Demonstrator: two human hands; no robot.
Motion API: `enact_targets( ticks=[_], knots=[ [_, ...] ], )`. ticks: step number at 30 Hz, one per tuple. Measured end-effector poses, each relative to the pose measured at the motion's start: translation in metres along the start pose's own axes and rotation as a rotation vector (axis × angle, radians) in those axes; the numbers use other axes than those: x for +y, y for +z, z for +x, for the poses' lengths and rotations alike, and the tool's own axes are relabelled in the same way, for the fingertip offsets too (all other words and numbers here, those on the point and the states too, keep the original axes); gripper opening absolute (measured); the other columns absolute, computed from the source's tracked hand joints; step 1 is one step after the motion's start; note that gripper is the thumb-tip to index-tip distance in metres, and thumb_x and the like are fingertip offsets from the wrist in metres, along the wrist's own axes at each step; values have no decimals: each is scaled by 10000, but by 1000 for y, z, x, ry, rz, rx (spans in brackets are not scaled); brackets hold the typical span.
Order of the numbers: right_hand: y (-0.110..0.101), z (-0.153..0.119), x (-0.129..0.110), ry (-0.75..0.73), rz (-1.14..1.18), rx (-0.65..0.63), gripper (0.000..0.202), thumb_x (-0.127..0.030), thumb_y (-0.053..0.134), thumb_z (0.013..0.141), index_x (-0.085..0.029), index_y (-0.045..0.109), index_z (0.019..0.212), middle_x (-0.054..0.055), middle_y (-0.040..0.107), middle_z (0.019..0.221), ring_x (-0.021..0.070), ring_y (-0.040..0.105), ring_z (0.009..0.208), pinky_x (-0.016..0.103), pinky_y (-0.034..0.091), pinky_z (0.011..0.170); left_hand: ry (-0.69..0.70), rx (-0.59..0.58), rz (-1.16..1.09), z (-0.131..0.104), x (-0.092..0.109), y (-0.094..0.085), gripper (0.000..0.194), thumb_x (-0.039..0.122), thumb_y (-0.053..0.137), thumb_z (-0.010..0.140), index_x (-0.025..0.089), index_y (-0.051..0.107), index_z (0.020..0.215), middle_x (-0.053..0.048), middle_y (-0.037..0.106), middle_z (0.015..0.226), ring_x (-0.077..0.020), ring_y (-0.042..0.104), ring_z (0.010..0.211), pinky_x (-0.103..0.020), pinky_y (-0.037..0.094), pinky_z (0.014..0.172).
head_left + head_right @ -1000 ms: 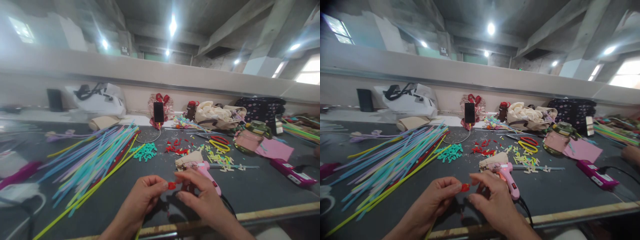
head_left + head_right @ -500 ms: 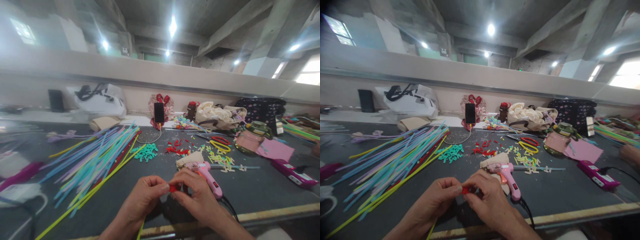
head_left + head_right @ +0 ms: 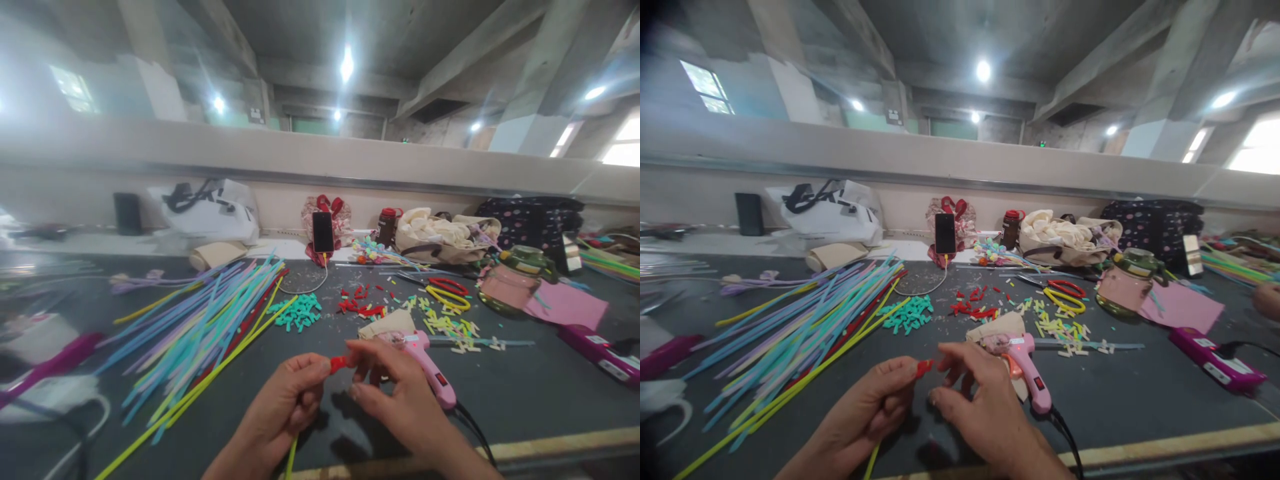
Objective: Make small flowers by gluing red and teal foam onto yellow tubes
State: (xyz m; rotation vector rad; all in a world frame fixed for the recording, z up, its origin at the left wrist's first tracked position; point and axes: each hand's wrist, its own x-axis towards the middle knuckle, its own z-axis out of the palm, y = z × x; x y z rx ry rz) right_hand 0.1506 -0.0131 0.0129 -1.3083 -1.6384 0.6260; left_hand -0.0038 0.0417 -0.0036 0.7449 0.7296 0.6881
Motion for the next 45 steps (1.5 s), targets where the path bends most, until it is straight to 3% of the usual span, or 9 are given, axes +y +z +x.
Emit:
enact_targets(
  ticks=[4,12,18,26,33,45],
  knots=[
    [7,7,0,73,173,-12,317,-105,581,648,-223,574,943,3,618,815,133,560,681,238,439,586,9,-50,-59,2,-1,-6,199,273,613,656,151,502,545,96,370,334,11,197,259,-129,83,298],
    [29,17,0,202,390,97,131,-204,644,626,-159,533,680,-40,534,572,82,482,503,170,367,447,195,175,-58,0,-9,4,144,230,669,606,130,566,612,80,410,396,13,274,321,-98,148,320],
    [37,16,0,305,569,125,157,-243,653,634,-142,533,649,-55,518,517,49,467,415,127,306,356,210,220,-69,-2,-8,8,145,240,671,607,132,575,625,83,406,379,13,258,309,-97,154,315],
    [41,15,1,362,624,135,147,-257,655,644,-121,617,684,-47,544,474,37,468,369,108,294,327,197,166,-100,-1,-11,1,155,276,639,648,141,564,651,83,408,364,16,251,290,-105,124,318],
    [42,14,1,318,571,185,105,-241,666,633,-137,653,643,-44,551,443,48,484,369,118,327,344,185,82,-97,0,-13,-1,170,276,619,671,145,536,601,95,371,340,16,192,266,-123,78,303],
    [51,15,5,255,531,170,148,-279,611,661,-145,546,654,-43,537,512,59,465,373,150,346,344,145,-10,-173,1,-12,-6,202,279,616,675,146,515,561,93,381,331,14,183,250,-120,102,285]
  ],
)
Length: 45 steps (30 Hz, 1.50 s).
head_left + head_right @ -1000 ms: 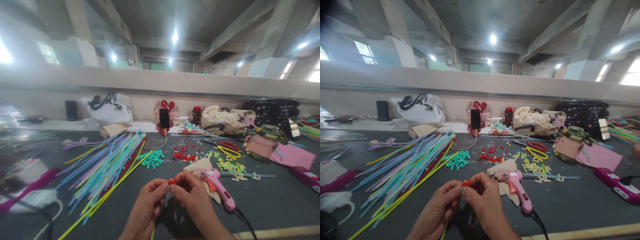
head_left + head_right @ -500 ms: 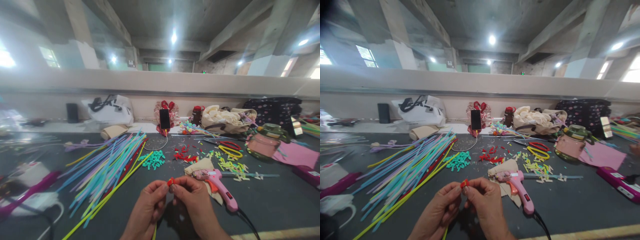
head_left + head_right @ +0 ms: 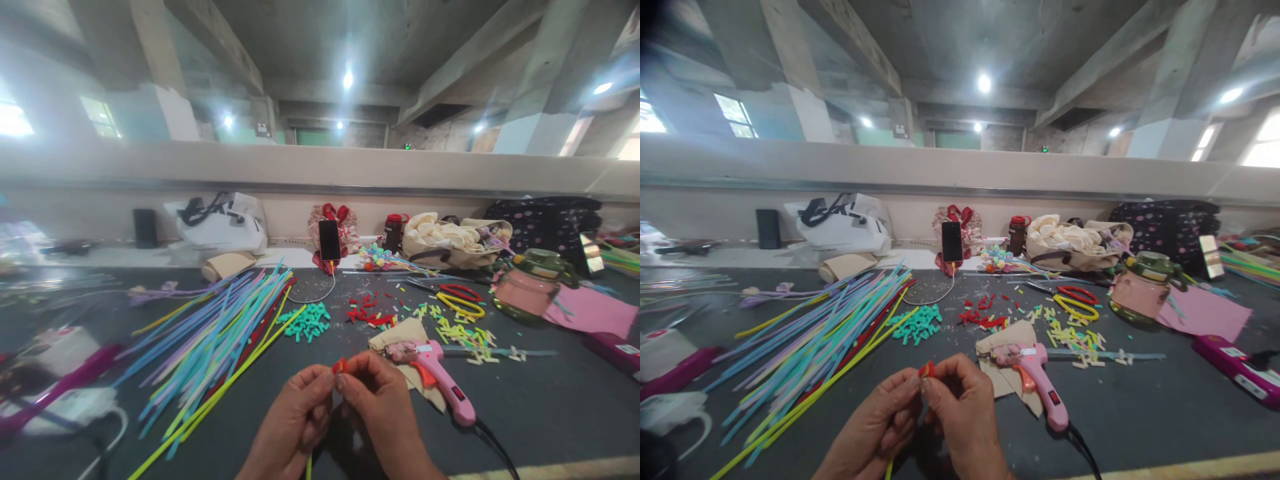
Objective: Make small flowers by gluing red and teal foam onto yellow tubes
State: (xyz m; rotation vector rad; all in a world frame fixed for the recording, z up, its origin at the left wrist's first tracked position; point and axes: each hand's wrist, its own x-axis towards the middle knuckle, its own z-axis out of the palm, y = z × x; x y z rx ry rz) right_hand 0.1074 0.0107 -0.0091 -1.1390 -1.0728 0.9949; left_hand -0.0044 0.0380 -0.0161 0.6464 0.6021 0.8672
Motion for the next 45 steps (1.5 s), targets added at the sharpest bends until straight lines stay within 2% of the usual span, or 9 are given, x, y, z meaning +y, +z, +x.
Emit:
enact_targets(
  ticks=[8,13,16,19,23,26,29,32,45],
  knots=[
    [-2,-2,2,22,105,-160,277,-219,653,613,-151,578,871,-34,527,625,53,432,464,152,335,415,-67,-52,-109,0,3,-6,303,328,638,641,139,460,485,104,324,322,15,151,260,-122,113,277],
    [-11,3,-4,-46,130,-209,390,-218,701,571,-190,569,937,-28,537,700,64,439,524,166,347,466,-140,-87,-112,-3,4,-2,180,298,618,662,127,561,654,105,337,351,13,161,272,-107,113,274],
    [-12,7,-11,-92,89,-267,357,-210,698,570,-207,596,912,-27,539,690,89,478,582,181,379,509,-180,-140,-103,-3,4,0,214,317,627,643,134,536,580,98,339,333,11,177,256,-110,128,264],
    [-12,8,-12,-134,45,-266,279,-206,684,580,-206,624,853,-27,528,674,97,495,593,189,396,521,-202,-144,-133,-5,4,-1,214,296,642,629,141,513,558,102,333,328,15,175,251,-104,112,263],
    [-12,4,-10,-144,43,-200,332,-173,651,621,-219,575,941,-28,543,693,91,501,566,178,396,486,-193,-79,-172,-7,4,-1,153,252,645,635,139,542,649,112,345,326,23,168,255,-93,92,276],
    [-13,-1,-10,-312,-123,-105,325,-123,624,647,-232,581,950,-11,557,753,115,534,649,201,430,558,-201,-65,-198,-6,4,-1,182,253,670,607,153,519,629,115,353,312,19,168,244,-105,89,271],
    [-14,-2,-9,-476,-289,-104,275,-103,592,682,-228,611,925,13,593,778,138,563,701,222,453,608,-199,-79,-210,-4,5,-2,229,260,683,590,163,476,582,112,363,308,16,174,236,-113,82,267],
    [-14,0,-10,-548,-350,-84,275,-97,568,707,-223,617,947,31,617,797,148,580,724,235,462,636,-201,-103,-201,-3,4,-3,253,259,672,602,166,441,561,111,363,313,13,186,229,-115,78,266],
    [-11,1,-9,-571,-322,-57,292,-64,576,687,-238,644,912,19,650,742,141,588,668,221,465,581,-160,-69,-192,-3,1,-5,267,269,688,578,170,441,565,129,294,310,10,137,248,-107,91,267]
  ],
)
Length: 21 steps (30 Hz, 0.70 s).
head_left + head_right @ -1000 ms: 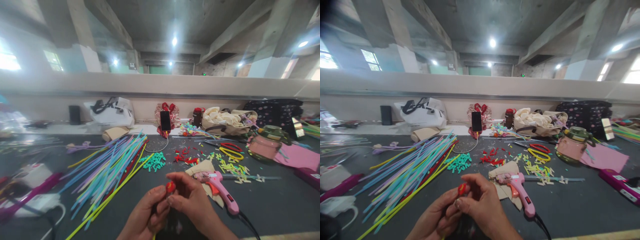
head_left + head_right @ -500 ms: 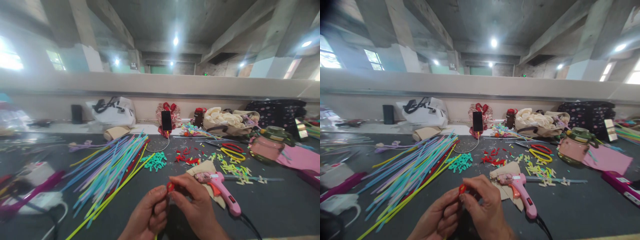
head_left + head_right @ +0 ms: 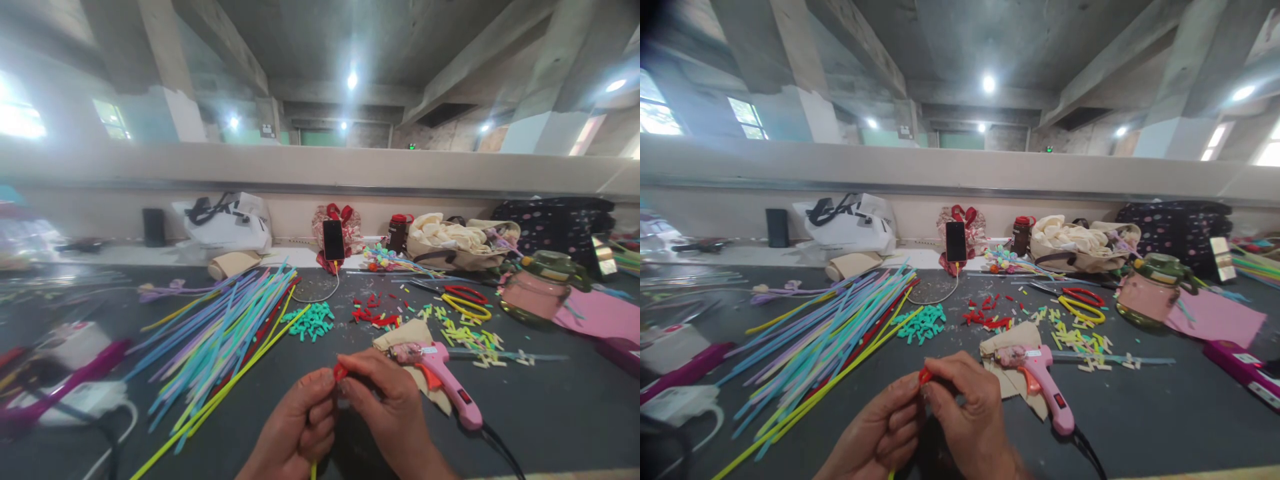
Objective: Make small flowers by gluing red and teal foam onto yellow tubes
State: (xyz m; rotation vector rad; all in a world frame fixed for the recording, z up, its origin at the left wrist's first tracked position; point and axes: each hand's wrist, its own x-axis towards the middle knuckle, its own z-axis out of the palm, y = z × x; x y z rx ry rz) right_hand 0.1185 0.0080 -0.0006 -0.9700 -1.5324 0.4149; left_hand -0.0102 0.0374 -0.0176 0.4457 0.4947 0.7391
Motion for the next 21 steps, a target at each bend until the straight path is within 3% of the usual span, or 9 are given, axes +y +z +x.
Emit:
enact_targets(
  ticks=[8,13,16,21],
  knots=[
    [2,-2,1,30,64,-10,340,-56,589,673,-261,633,942,6,630,765,136,580,698,218,460,615,26,30,28,0,1,4,308,295,697,558,165,423,506,121,291,306,12,121,258,-115,85,267],
    [1,-8,4,220,282,-14,498,-120,621,649,-297,528,1105,0,576,847,113,567,617,213,469,555,42,55,82,-1,0,6,240,324,661,606,134,519,569,109,303,333,17,126,280,-109,78,286],
    [-5,-5,2,309,304,-67,411,-157,654,621,-255,590,1015,-4,558,777,118,553,620,214,455,557,10,19,101,-2,1,6,214,295,652,613,140,517,555,100,324,311,9,161,260,-114,92,285],
    [-12,3,2,326,358,-178,305,-223,672,614,-238,637,916,-18,514,717,109,502,627,195,398,537,-9,-59,118,-2,1,5,170,289,629,634,142,548,613,105,332,307,8,152,246,-113,107,272]
  ],
)
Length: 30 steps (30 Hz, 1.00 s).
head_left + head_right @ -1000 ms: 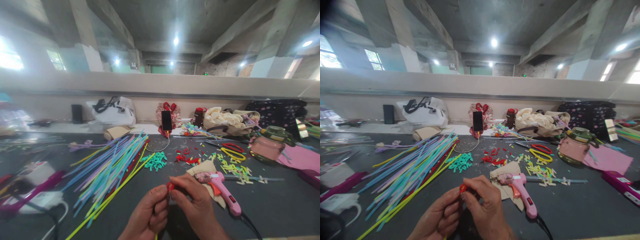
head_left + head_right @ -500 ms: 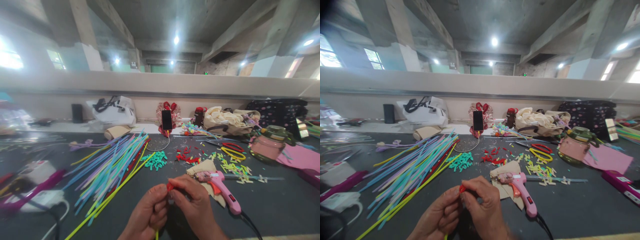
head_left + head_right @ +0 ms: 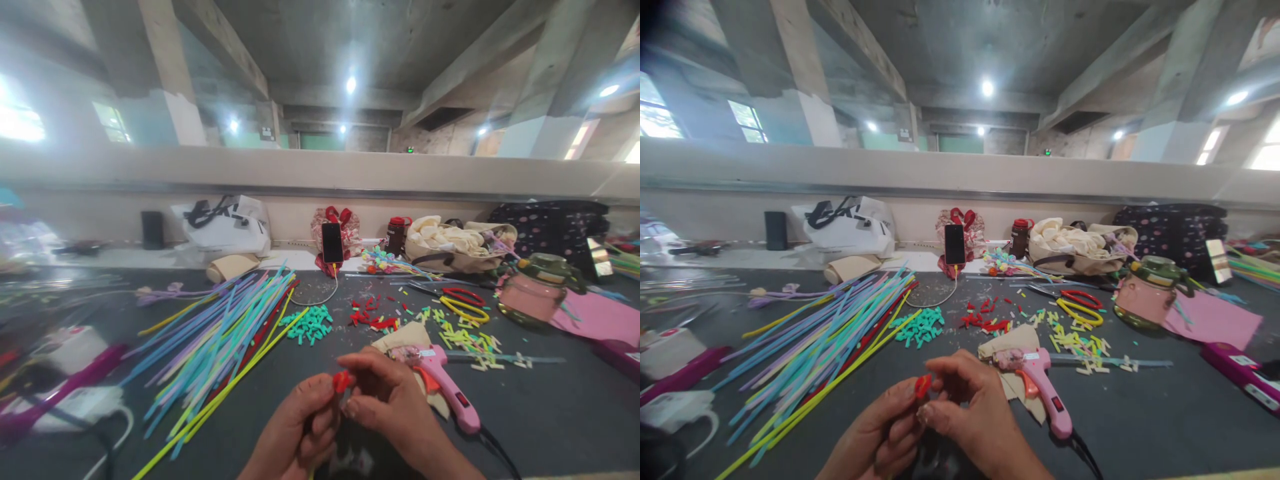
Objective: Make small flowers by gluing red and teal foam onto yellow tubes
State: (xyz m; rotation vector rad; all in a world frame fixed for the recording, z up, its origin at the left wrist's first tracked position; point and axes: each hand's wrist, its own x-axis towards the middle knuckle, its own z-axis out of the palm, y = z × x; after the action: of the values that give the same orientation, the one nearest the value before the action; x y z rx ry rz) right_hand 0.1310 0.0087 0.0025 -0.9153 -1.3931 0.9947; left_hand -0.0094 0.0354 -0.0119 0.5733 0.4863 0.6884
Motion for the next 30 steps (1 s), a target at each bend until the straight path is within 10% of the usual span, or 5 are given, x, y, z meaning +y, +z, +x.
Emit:
enact_targets(
  ticks=[30],
  knots=[
    [2,2,6,-13,23,-80,194,-188,652,667,-230,693,852,7,510,684,93,488,555,149,430,385,22,117,58,-1,-4,5,207,297,678,578,131,557,608,141,230,287,16,85,263,-112,62,272]
  ],
)
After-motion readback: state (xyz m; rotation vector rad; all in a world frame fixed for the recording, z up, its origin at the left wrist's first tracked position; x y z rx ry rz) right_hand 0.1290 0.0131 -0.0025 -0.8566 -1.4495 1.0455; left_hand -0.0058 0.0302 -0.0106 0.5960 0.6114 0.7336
